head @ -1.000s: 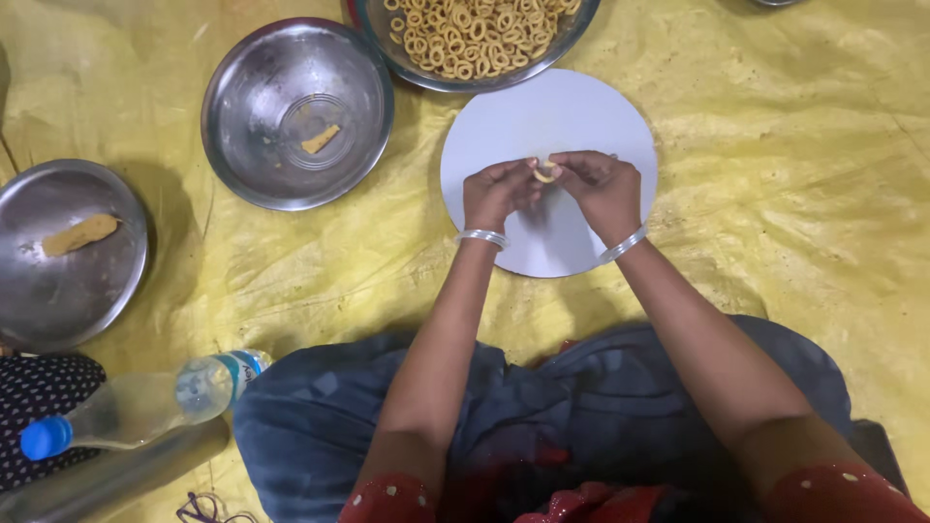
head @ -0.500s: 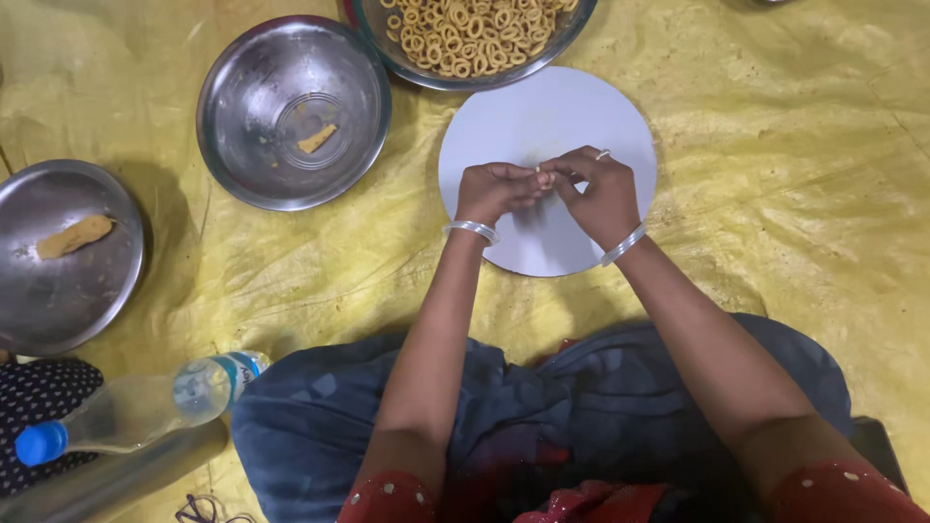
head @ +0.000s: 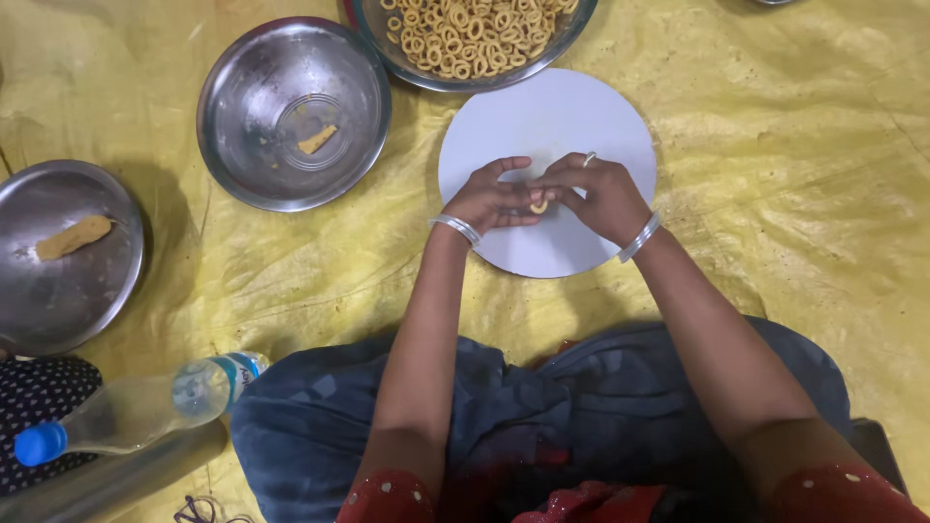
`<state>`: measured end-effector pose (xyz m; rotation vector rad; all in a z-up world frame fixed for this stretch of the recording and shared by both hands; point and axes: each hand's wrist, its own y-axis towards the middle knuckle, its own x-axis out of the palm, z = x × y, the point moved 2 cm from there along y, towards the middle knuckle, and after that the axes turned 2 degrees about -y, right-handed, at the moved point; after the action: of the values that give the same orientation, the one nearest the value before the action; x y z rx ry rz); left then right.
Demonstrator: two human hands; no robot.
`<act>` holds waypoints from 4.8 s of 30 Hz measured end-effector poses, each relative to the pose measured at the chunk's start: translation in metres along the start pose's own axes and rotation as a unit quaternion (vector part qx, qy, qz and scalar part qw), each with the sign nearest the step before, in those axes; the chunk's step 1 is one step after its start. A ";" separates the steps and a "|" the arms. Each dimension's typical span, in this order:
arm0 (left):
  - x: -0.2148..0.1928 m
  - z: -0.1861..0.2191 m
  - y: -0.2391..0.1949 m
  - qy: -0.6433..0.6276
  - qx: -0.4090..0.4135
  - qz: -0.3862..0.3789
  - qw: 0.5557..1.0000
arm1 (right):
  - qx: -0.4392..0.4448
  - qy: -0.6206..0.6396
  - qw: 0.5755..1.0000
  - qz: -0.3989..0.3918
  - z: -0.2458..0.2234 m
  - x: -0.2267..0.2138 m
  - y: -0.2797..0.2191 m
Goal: The person sits on a yellow tarp and repeatedly rolls small pieces of dough into thin strips on a white board, then joins the ends to form rings. The rings are placed into a metal bowl. The person also occasionally shapes the dough into U-shapes.
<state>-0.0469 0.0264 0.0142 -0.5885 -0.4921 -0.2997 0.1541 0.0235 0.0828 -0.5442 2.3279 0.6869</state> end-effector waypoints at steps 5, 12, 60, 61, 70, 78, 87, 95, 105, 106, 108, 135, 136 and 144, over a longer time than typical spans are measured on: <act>0.002 0.004 -0.006 0.031 -0.021 0.019 0.999 | -0.028 -0.073 0.997 0.027 -0.003 -0.001 -0.003; -0.005 0.001 0.001 0.137 -0.010 0.053 0.989 | -0.114 -0.175 0.977 0.045 -0.002 0.009 -0.006; 0.010 0.019 -0.021 0.658 0.041 0.360 0.660 | 0.286 0.287 0.911 0.070 0.135 0.035 0.124; 0.007 0.017 -0.019 0.675 -0.018 0.359 0.645 | 0.193 0.133 0.965 0.114 0.134 0.033 0.140; -0.028 -0.019 0.012 0.553 -0.065 0.380 0.738 | -0.123 -0.024 0.988 -0.090 0.025 0.252 0.238; -0.059 -0.034 0.032 0.412 0.011 0.356 0.839 | -0.267 -0.233 0.903 -0.242 -0.027 0.338 0.265; -0.057 -0.027 0.023 0.604 -0.095 0.317 0.725 | -0.092 -0.023 0.987 0.128 -0.005 0.174 0.192; -0.033 0.005 -0.001 0.630 -0.101 0.288 0.715 | 0.052 -0.301 0.947 -0.103 0.008 0.076 -0.020; -0.032 0.001 0.007 0.634 -0.124 0.297 0.703 | 0.227 -0.342 0.911 -0.031 0.105 0.060 0.098; -0.033 0.000 0.008 0.637 -0.114 0.305 0.698 | 0.201 -0.358 0.911 -0.035 0.099 0.065 0.094; -0.034 -0.002 0.007 0.637 -0.103 0.314 0.697 | 0.131 -0.270 0.951 -0.074 0.074 0.087 0.057; -0.022 0.019 -0.003 0.609 -0.138 0.307 0.718 | 0.226 -0.357 0.906 0.004 0.078 0.046 0.058; -0.021 0.018 -0.003 0.609 -0.137 0.309 0.718 | 0.225 -0.366 0.903 -0.009 0.066 0.057 0.048; -0.029 0.013 -0.005 0.609 -0.115 0.300 0.726 | 0.135 -0.413 0.888 -0.149 0.034 0.093 0.007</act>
<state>-0.0777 0.0343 0.0108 -0.6305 1.0359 -0.0691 0.1008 0.0306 -0.0005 -0.3637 1.4579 0.3336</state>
